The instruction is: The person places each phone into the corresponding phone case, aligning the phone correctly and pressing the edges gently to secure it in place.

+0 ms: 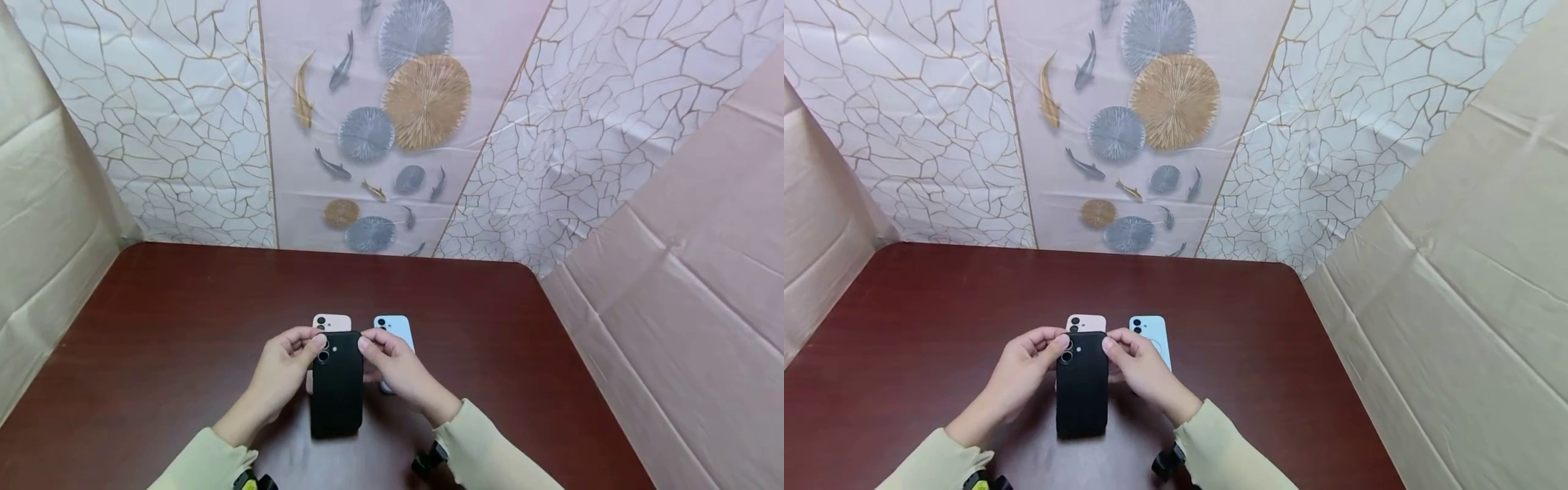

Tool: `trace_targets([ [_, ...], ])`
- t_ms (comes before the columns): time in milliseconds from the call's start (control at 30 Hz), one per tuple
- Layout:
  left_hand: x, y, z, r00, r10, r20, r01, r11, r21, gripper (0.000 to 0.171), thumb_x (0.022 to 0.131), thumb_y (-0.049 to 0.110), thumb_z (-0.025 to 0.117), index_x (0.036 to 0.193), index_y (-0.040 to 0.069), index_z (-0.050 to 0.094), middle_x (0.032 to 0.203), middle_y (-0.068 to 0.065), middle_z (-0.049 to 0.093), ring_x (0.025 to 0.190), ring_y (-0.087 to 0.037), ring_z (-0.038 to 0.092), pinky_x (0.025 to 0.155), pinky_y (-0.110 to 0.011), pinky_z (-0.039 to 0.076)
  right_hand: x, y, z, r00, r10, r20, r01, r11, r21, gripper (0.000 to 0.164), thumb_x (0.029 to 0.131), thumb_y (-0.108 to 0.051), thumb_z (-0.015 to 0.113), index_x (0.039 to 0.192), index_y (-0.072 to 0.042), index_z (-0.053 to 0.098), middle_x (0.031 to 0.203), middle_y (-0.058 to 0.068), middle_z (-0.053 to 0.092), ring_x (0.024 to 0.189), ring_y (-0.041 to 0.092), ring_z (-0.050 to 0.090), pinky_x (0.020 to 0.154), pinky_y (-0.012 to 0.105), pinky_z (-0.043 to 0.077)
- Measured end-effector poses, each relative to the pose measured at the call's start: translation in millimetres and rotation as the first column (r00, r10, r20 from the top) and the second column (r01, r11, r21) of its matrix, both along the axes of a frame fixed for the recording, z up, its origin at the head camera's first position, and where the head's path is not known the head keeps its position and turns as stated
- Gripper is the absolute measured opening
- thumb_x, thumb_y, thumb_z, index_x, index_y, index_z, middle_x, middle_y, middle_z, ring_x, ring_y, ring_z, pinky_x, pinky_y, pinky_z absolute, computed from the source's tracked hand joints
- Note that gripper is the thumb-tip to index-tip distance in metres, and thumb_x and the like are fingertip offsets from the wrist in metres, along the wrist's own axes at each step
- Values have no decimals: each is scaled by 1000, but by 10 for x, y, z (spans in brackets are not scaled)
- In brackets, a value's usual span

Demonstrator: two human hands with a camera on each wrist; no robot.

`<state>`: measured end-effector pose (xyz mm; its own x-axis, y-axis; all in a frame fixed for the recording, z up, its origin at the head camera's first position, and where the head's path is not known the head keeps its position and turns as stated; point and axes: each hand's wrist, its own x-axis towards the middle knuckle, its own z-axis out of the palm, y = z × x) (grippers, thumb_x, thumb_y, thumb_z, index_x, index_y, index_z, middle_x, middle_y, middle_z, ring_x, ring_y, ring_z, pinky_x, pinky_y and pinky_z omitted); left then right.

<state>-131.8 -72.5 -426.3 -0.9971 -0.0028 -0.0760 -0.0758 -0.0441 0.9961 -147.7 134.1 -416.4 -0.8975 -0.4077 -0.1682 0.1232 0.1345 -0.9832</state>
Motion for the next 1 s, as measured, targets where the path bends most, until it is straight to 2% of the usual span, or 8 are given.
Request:
trace_targets([
  [67, -28, -7, 21, 1000, 13, -14, -12, 1000, 27, 21, 94, 16, 66, 106, -1, 65, 92, -12, 68, 84, -19, 63, 73, -27, 53, 6, 19, -1, 999, 47, -25, -46, 999, 21, 24, 101, -25, 54, 110, -4, 60, 94, 8, 65, 81, 21, 64, 74, 33, 55],
  [267, -36, -34, 104, 1000, -10, -30, 13, 995, 104, 27, 93, 18, 66, 111, -3, 62, 97, -14, 67, 87, -19, 65, 77, -28, 54, 57, 36, 23, 996, 74, -51, -70, 995, 75, 16, 100, -17, 54, 109, -7, 64, 95, 8, 68, 82, 21, 64, 73, 37, 53],
  [400, 8, -52, 82, 992, -123, -39, 126, 989, 76, 34, 90, 23, 71, 113, 0, 61, 102, -14, 65, 92, -21, 65, 80, -29, 53, 31, 40, 38, 1000, 17, -23, -17, 1000, 23, 25, 100, -23, 56, 116, -6, 63, 100, 10, 70, 84, 24, 68, 78, 43, 55],
  [467, 51, -55, 31, 973, -229, -22, 230, 973, 30, 34, 89, 22, 72, 113, -1, 61, 101, -13, 66, 91, -21, 65, 78, -30, 53, 14, 51, 56, 1000, -28, -5, 28, 1000, 0, 29, 99, -26, 57, 118, -6, 63, 100, 11, 70, 84, 25, 68, 80, 44, 55],
  [600, 141, -36, -53, 908, -419, 2, 419, 908, 34, 29, 91, 12, 68, 109, -9, 58, 98, -18, 68, 90, -30, 68, 76, -39, 56, -39, 98, 97, 991, -134, 24, 135, 990, -52, 32, 98, -29, 58, 117, -3, 62, 97, 10, 71, 86, 23, 69, 79, 39, 55],
  [667, 169, -25, -66, 900, -436, -9, 435, 898, 69, 27, 92, 9, 66, 106, -11, 57, 96, -21, 68, 90, -36, 68, 78, -42, 55, -58, 118, 116, 986, -158, 43, 161, 984, -78, 33, 98, -30, 58, 117, -2, 61, 97, 10, 70, 86, 22, 68, 78, 38, 55],
  [800, 179, -14, -57, 909, -416, -28, 416, 901, 119, 27, 93, 10, 65, 105, -12, 56, 97, -22, 68, 91, -42, 67, 79, -44, 54, -68, 143, 133, 986, -148, 78, 157, 980, -124, 38, 98, -33, 58, 119, -2, 58, 102, 9, 69, 89, 21, 67, 79, 37, 54],
  [1000, 179, 2, -59, 925, -381, -10, 377, 912, 163, 27, 93, 9, 64, 106, -13, 54, 100, -22, 66, 91, -40, 67, 83, -46, 53, 7, 167, 77, 990, -24, 137, 45, 988, -149, 38, 100, -32, 54, 120, 0, 56, 112, 14, 65, 97, 25, 66, 86, 41, 52],
])
